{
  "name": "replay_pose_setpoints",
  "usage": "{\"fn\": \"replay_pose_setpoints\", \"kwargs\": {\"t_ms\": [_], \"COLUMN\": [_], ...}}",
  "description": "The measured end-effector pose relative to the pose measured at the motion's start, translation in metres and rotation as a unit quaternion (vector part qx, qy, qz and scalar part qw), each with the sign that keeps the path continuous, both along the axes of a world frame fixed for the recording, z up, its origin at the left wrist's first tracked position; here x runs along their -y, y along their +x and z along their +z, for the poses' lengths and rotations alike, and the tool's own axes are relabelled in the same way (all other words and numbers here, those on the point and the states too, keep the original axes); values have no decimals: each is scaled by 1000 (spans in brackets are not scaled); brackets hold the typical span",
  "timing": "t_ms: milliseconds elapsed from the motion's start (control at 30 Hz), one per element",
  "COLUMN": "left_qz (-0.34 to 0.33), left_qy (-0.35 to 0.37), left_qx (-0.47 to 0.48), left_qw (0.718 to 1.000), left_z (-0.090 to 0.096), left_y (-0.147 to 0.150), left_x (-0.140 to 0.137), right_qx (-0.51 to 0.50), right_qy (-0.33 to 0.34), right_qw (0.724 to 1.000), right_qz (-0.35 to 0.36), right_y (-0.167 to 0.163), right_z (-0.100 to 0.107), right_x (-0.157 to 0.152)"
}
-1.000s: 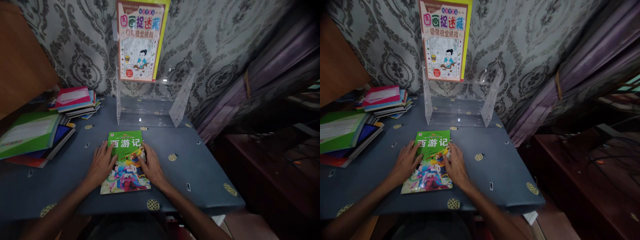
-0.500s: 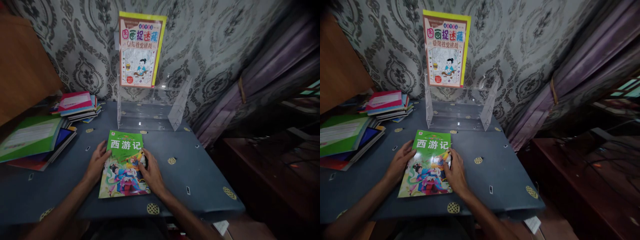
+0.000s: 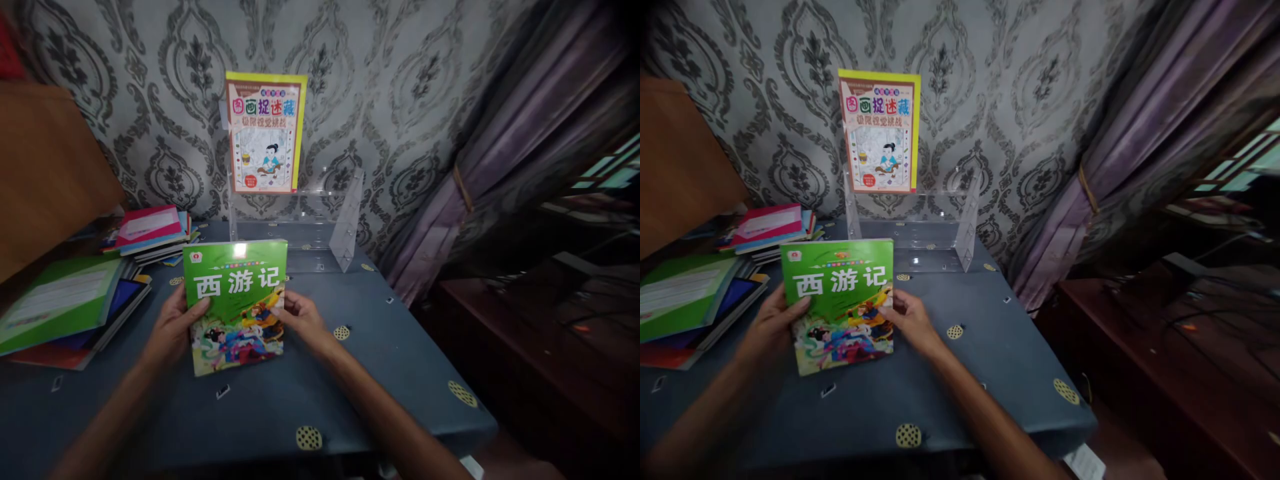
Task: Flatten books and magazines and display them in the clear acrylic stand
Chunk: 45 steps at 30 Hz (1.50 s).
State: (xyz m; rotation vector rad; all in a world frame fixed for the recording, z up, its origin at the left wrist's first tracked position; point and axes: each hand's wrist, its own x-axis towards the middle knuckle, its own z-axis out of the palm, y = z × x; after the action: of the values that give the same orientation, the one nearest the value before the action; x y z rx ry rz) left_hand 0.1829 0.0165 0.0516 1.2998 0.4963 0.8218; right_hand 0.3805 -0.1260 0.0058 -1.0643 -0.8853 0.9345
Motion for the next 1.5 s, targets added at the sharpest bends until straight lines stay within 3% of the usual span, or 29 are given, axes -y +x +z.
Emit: {"fn": "replay_pose_setpoints", "kwargs": {"t_ms": [67,100,167,233,300,400,533,633,700,733,800,900,1033,1200,1500], "left_qz": [1,-17,-82,-145,-167,-183,-202,-186,-182,-183,-187,-189,-189,-198,-191], "left_qy": [171,267,451,592,674,705,708,707,696,686,667,668,671,659,676], "left_qx": [-24,-40,-70,-94,-123,-171,-194,-191,-197,-204,-220,-216,-193,-192,-185], "left_qw": [985,963,886,787,709,664,648,655,666,674,687,687,690,700,687], "left_z": [10,14,15,6,-13,-46,-76,-82,-82,-81,-81,-82,-85,-82,-77], "left_y": [-9,-13,-20,-22,-23,-25,-29,-30,-30,-30,-30,-30,-30,-30,-31], "left_x": [-6,-7,-4,5,14,26,32,34,36,38,40,40,36,35,36], "right_qx": [50,82,162,268,355,444,592,586,566,567,573,595,627,619,578], "right_qy": [48,68,93,84,52,8,-41,-24,9,26,41,31,-26,-97,-120], "right_qw": [998,994,980,957,933,896,805,808,815,804,788,776,771,779,807], "right_qz": [-9,-24,-60,-69,-41,-6,20,50,124,178,221,205,108,42,-17], "right_y": [10,15,24,33,44,65,79,45,6,-15,-47,-60,-33,-11,-23], "right_z": [11,13,11,-1,-19,-40,-35,-15,-4,0,1,-6,-17,-22,-29], "right_x": [-13,-18,-24,-24,-18,-4,4,-10,-28,-38,-60,-90,-106,-66,45]}}
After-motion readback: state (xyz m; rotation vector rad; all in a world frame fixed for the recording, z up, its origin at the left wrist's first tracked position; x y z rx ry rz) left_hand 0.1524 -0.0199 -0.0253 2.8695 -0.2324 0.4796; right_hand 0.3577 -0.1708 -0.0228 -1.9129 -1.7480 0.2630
